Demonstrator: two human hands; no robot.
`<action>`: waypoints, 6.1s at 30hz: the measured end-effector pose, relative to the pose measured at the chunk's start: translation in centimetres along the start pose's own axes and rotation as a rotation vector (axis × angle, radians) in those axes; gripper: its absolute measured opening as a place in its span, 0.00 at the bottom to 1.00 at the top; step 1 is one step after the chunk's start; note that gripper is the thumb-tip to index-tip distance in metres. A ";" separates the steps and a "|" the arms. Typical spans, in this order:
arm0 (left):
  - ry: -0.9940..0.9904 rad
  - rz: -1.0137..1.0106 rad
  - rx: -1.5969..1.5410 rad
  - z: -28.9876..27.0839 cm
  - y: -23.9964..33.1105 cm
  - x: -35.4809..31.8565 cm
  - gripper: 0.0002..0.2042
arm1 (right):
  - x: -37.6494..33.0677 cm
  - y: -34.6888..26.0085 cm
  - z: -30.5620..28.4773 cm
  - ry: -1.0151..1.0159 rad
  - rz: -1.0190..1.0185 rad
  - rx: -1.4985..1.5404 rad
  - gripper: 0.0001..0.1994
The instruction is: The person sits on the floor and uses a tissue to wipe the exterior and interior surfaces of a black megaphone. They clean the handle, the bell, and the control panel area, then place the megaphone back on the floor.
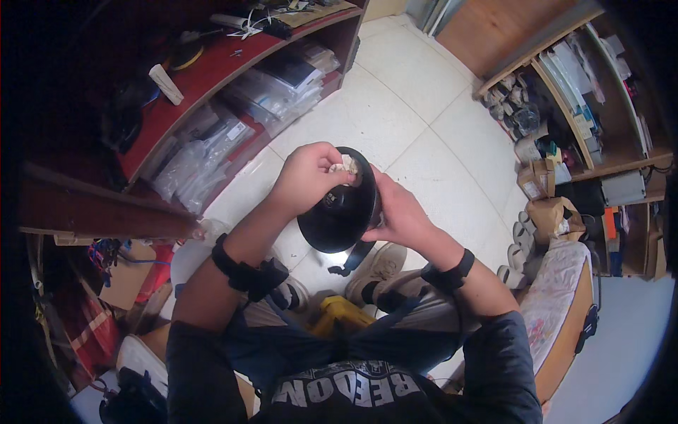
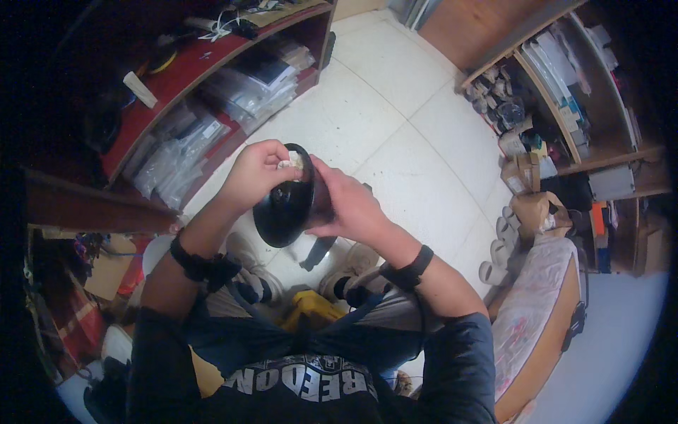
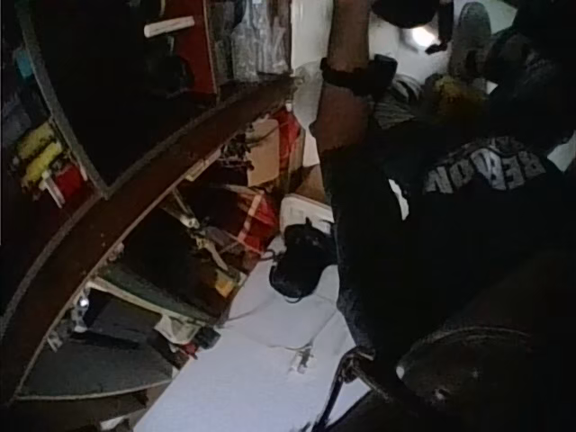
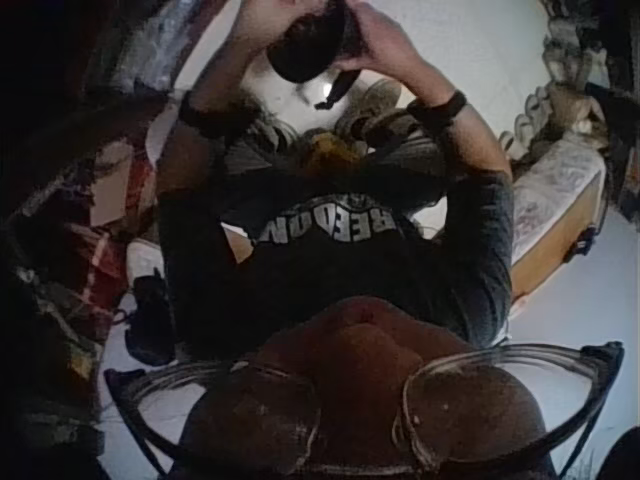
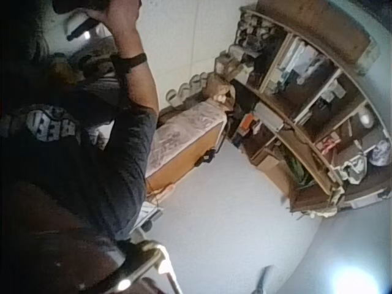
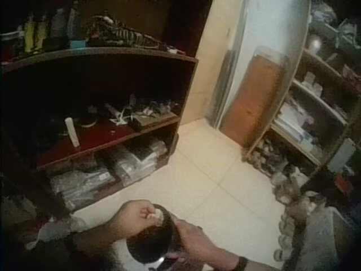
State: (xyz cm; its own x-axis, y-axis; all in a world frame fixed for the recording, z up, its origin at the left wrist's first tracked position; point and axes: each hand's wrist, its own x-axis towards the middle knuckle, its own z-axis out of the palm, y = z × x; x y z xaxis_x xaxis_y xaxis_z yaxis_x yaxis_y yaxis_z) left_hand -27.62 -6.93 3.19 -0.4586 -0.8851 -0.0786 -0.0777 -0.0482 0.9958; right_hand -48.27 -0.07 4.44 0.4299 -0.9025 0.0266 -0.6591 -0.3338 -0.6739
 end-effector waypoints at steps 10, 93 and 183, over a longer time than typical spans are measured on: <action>-0.086 -0.148 -0.310 0.7 0.2 0.0 0.06 | 0.4 0.8 0.6 0.077 -0.064 -0.148 0.58; -0.034 0.344 0.105 2.3 2.2 -1.2 0.10 | -0.6 2.5 0.1 -0.041 0.094 0.076 0.60; 0.078 -0.234 0.485 -3.6 -18.5 2.7 0.14 | 1.4 19.9 23.0 0.261 0.159 0.608 0.24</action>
State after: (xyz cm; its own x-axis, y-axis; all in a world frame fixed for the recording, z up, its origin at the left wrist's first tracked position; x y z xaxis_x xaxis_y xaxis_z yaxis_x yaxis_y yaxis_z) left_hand -24.24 -10.03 -15.25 -0.3143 -0.9091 -0.2733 -0.5781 -0.0451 0.8147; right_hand -46.59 -1.67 -25.89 0.1428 -0.9896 0.0188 -0.2045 -0.0481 -0.9777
